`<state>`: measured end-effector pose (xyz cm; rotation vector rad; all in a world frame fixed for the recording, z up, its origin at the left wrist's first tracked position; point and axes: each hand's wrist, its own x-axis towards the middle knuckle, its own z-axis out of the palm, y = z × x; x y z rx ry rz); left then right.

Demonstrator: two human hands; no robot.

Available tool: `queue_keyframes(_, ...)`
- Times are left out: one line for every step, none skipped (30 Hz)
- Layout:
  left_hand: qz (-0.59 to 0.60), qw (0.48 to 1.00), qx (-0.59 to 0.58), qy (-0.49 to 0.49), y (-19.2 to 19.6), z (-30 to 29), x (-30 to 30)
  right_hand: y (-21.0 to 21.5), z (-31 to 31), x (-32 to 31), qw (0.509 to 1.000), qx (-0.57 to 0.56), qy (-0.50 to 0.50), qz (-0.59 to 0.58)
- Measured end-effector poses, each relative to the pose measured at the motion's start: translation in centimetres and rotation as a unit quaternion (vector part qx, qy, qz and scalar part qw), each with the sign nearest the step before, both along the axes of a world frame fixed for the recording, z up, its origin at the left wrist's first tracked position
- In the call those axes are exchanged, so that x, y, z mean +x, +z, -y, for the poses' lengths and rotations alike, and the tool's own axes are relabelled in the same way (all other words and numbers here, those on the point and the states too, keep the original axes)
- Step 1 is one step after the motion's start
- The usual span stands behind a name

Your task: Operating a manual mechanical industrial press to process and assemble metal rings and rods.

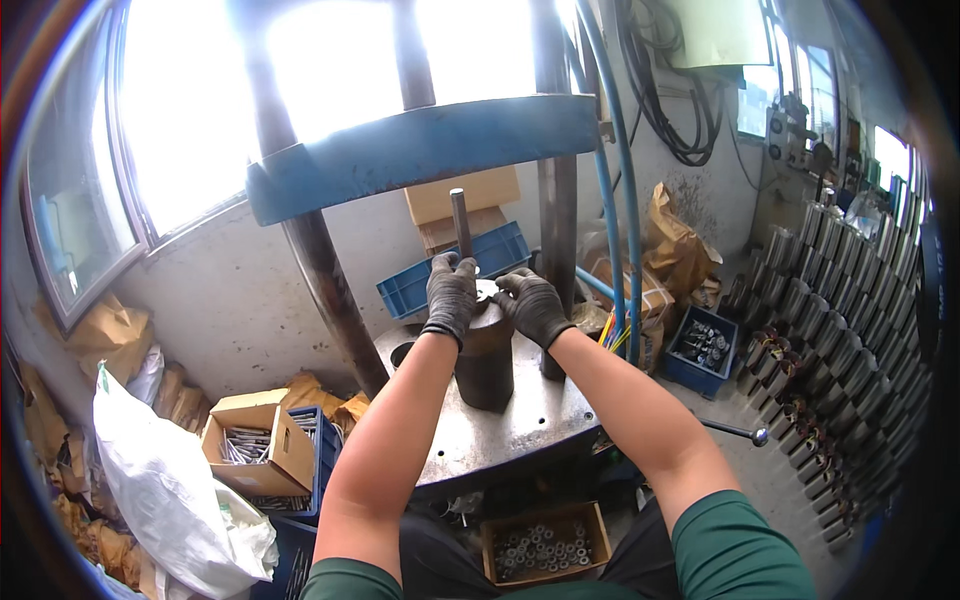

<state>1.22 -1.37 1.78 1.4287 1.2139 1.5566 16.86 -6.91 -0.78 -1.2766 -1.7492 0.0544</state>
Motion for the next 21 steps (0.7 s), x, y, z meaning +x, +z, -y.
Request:
queue_keyframes(0.002, 1.000, -0.001, -0.002, 0.2, -0.1, 0.3, 0.1, -0.5, -0.3, 1.000, -0.001, -0.002, 0.002)
queue_keyframes(-0.087, 0.996, -0.024, 0.010, 0.7, 0.3, 0.9, 0.3, -0.7, -0.4, 0.998, -0.027, -0.025, 0.047)
queue_keyframes(-0.175, 0.983, -0.046, 0.022, 1.2, 0.8, 1.4, 0.5, -1.0, -0.4, 0.993, -0.055, -0.047, 0.091)
queue_keyframes(-0.233, 0.969, -0.054, 0.063, 1.5, 1.2, 1.5, 1.4, -0.6, -0.8, 0.987, -0.101, -0.049, 0.111)
queue_keyframes(-0.233, 0.969, -0.056, 0.058, 1.7, 1.8, 1.7, 1.5, -0.7, -0.5, 0.987, -0.105, -0.054, 0.112)
queue_keyframes(-0.249, 0.965, -0.054, 0.054, 2.0, 2.3, 1.8, 1.6, -0.8, -0.2, 0.986, -0.101, -0.053, 0.119)
queue_keyframes(-0.266, 0.961, -0.053, 0.053, 2.0, 2.5, 1.7, 1.6, -0.7, -0.4, 0.986, -0.097, -0.050, 0.127)
queue_keyframes(-0.268, 0.960, -0.023, 0.071, 1.4, 2.7, 1.7, 1.9, 0.0, -0.6, 0.987, -0.097, -0.048, 0.118)
queue_keyframes(-0.269, 0.960, -0.026, 0.068, 0.7, 2.6, 1.7, 1.3, -0.1, -0.5, 0.987, -0.101, -0.050, 0.117)
queue_keyframes(-0.222, 0.973, -0.002, 0.062, 0.3, 2.6, 1.9, 0.8, -0.1, -0.3, 0.992, -0.065, -0.042, 0.100)
queue_keyframes(-0.174, 0.983, 0.021, 0.055, -0.2, 2.5, 2.0, 0.5, -0.1, -0.1, 0.996, -0.029, -0.035, 0.083)
queue_keyframes(-0.179, 0.976, 0.093, 0.080, -1.3, 1.7, 2.4, 0.3, -0.3, 0.2, 0.995, -0.031, -0.039, 0.082)
queue_keyframes(-0.183, 0.976, 0.089, 0.083, -2.0, 1.2, 2.1, 0.3, -0.3, -0.4, 0.995, -0.023, -0.045, 0.081)
queue_keyframes(-0.003, 0.989, 0.145, -0.002, -2.6, 0.7, 1.8, 0.2, -0.4, -0.9, 0.995, -0.014, -0.051, 0.080)
queue_keyframes(0.177, 0.961, 0.196, -0.087, -3.2, 0.2, 1.4, 0.0, -0.4, -1.2, 0.996, -0.016, -0.046, 0.077)
queue_keyframes(0.268, 0.915, 0.271, -0.135, -3.3, -0.2, 1.9, -0.3, -0.6, -1.0, 0.996, -0.002, -0.046, 0.070)
queue_keyframes(0.266, 0.915, 0.270, -0.137, -3.5, -0.4, 1.8, -0.5, -0.8, -0.8, 0.997, 0.012, -0.045, 0.063)
queue_keyframes(0.280, 0.920, 0.253, -0.108, -3.6, -0.7, 1.4, -0.9, -1.2, -0.7, 0.996, 0.005, -0.052, 0.069)
queue_keyframes(0.294, 0.923, 0.235, -0.080, -3.4, -0.4, 1.4, -1.1, -1.3, -0.5, 0.996, 0.004, -0.055, 0.066)
queue_keyframes(0.309, 0.921, 0.205, -0.124, -3.1, 0.3, 1.4, -1.4, -1.3, -0.4, 0.996, 0.024, -0.057, 0.057)
queue_keyframes(0.307, 0.921, 0.203, -0.127, -3.0, 0.3, 1.5, -1.6, -1.4, -0.2, 0.996, 0.044, -0.060, 0.048)
